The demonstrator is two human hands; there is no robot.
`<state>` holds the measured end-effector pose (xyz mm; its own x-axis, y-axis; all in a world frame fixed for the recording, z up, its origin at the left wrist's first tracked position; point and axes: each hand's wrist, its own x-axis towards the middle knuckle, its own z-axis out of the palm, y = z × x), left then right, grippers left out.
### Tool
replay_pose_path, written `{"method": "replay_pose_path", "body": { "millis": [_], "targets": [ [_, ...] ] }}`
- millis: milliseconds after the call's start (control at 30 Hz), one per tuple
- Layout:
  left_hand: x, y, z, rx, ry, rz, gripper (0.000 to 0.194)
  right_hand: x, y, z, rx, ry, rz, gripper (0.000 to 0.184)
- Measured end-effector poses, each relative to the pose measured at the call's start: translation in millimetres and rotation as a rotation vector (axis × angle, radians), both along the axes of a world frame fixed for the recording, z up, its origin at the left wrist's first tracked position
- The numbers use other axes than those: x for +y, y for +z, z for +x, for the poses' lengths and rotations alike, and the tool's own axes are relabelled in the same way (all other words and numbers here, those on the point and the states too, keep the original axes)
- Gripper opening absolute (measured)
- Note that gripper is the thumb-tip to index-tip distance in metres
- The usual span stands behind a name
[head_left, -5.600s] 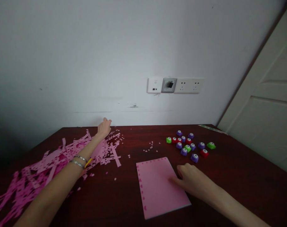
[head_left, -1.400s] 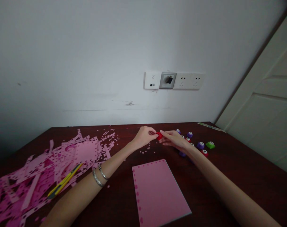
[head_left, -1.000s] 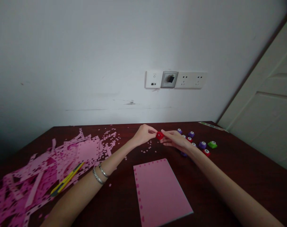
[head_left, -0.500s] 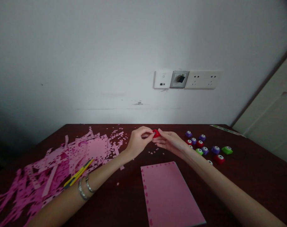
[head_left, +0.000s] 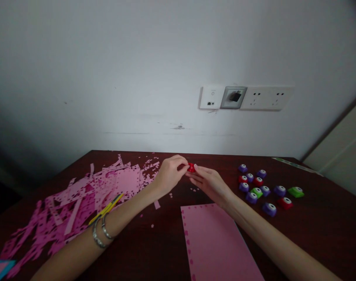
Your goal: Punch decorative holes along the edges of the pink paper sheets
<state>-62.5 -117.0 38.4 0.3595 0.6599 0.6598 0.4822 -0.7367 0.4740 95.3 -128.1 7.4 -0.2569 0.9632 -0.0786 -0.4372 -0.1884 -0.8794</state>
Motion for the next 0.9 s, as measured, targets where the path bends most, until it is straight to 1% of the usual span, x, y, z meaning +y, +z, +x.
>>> {"method": "replay_pose_path", "body": {
  "millis": [233, 367, 500, 633, 767, 833, 867, 900],
  "targets": [
    [-3.3, 0.3, 1.1, 0.086, 0.023, 0.014, 0.014, 3.4, -9.0, 0.9, -0.034, -0.008, 0.070, 0.027],
    [-4.3, 0.4, 1.6, 0.108, 0.038, 0.019, 0.015, 0.1, -6.0, -0.8, -0.075, -0.037, 0.091, 0.026],
    [-2.3, 2.0, 0.2, 0.072, -0.005, -0.002, 0.012, -2.1, -0.6, -1.0, -0.105, -0.050, 0.101, 0.025],
    [-0.2, 1.4, 0.6, -0.003, -0.056, -0.063, 0.009, -0.9, 1.7, 1.6, -0.099, -0.033, 0.099, 0.026],
    [6.1, 3.6, -2.9, -0.101, -0.098, -0.206, 0.004, 2.0, 2.0, 6.1, -0.129, -0.012, 0.095, 0.027],
    [12.8, 9.4, -12.4, -0.018, -0.036, -0.282, 0.003, 5.0, 1.9, 9.5, -0.146, -0.018, 0.084, 0.027],
    [16.8, 13.4, -19.7, 0.076, 0.043, -0.301, 0.003, 7.0, 1.8, 11.6, -0.155, -0.026, 0.081, 0.027],
    [20.9, 17.8, -28.6, 0.196, 0.155, -0.296, 0.004, 9.3, 1.7, 14.2, -0.164, -0.039, 0.083, 0.027]
  ]
}}
